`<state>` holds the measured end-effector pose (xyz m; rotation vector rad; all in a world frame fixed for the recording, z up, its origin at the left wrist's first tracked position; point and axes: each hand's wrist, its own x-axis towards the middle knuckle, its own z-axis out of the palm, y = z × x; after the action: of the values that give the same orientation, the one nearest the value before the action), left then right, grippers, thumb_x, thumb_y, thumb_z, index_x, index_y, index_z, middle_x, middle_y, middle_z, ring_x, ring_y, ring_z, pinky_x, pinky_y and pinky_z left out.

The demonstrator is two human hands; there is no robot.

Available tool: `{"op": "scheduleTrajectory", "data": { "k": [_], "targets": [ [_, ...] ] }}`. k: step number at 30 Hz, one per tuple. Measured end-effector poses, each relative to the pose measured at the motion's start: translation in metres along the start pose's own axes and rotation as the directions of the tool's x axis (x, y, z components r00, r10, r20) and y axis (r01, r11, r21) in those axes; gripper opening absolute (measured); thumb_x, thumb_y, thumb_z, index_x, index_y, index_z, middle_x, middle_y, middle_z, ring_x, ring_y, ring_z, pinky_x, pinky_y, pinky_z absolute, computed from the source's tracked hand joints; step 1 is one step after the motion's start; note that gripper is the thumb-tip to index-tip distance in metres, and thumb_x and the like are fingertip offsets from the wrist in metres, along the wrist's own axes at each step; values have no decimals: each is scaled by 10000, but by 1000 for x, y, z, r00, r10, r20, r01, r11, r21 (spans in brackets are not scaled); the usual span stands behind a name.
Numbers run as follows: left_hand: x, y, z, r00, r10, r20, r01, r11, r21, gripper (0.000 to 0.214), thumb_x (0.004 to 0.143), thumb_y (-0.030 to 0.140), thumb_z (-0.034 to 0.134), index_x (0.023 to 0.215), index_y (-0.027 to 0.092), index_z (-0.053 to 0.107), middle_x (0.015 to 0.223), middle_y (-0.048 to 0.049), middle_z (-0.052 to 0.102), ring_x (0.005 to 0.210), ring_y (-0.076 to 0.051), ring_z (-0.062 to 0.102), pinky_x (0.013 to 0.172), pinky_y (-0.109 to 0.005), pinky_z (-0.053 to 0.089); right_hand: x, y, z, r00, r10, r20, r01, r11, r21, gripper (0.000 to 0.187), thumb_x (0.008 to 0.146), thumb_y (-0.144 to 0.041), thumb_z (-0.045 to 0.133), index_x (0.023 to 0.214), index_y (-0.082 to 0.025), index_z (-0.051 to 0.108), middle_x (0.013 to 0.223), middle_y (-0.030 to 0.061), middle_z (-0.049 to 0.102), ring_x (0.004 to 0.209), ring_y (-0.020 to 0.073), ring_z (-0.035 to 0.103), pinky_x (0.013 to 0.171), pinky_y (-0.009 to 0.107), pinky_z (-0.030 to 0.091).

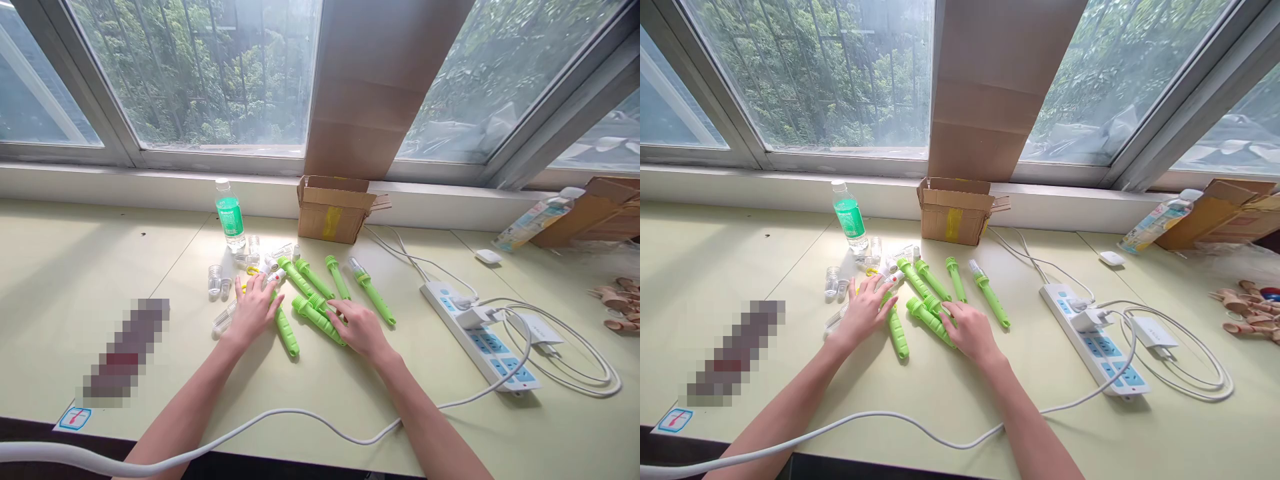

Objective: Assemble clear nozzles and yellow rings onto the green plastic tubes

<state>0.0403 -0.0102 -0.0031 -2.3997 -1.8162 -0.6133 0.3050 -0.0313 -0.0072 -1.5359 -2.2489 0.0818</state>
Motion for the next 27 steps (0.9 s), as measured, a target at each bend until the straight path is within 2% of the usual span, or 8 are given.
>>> {"op": "scheduleTrajectory", "data": {
  "k": [8,12,16,19,21,24,27],
  "targets": [
    [5,-8,-16,998,-54,-19,55,994,93,338,960,284,340,1189,216,578,1129,-121,635,1075,-303,571,1094,-592,287,0,2,2,1000,20,21,-19,999,-39,393,976,-436,405,1083,-199,701,919,71,738,707,203,668,601,285,436],
    [6,-10,-20,999,-37,4,37,992,120,329,940,234,366,1191,211,577,1094,-112,649,1056,-298,577,1073,-561,318,0,3,3,1000,24,18,-23,998,-51,404,979,-445,400,1075,-194,702,895,69,733,690,199,663,585,283,424],
    [5,-18,-23,999,-49,23,44,982,183,389,887,108,357,1188,214,580,1071,-105,658,1017,-282,595,1053,-526,339,0,3,3,1000,23,16,-22,998,-55,415,974,-461,407,1077,-188,702,887,67,727,679,194,659,588,287,428],
    [4,-32,-28,989,-122,86,97,962,255,442,833,42,349,1169,193,592,1024,-115,668,970,-289,611,944,-479,417,0,3,3,999,32,21,-31,998,-52,425,976,-467,398,1090,-189,699,876,64,725,676,193,656,591,288,429],
    [4,-42,-32,967,-181,181,132,958,253,468,810,25,354,1178,193,589,978,-115,675,945,-285,622,861,-432,452,0,3,3,999,40,27,-38,998,-48,427,977,-467,392,1095,-192,697,878,64,725,685,194,656,590,285,427],
    [5,-50,-38,931,-238,278,183,960,211,414,863,88,369,1201,209,574,1023,-106,676,957,-270,628,815,-382,456,0,3,3,998,49,37,-47,998,-49,422,979,-458,390,1095,-192,696,890,64,726,700,195,656,589,280,420],
    [6,-50,-42,917,-265,297,226,961,160,314,938,234,374,1167,224,589,1037,-91,676,977,-269,625,812,-365,445,0,3,3,998,51,42,-49,997,-54,415,981,-448,388,1085,-194,699,891,67,726,709,195,658,587,274,414]
  ]
}}
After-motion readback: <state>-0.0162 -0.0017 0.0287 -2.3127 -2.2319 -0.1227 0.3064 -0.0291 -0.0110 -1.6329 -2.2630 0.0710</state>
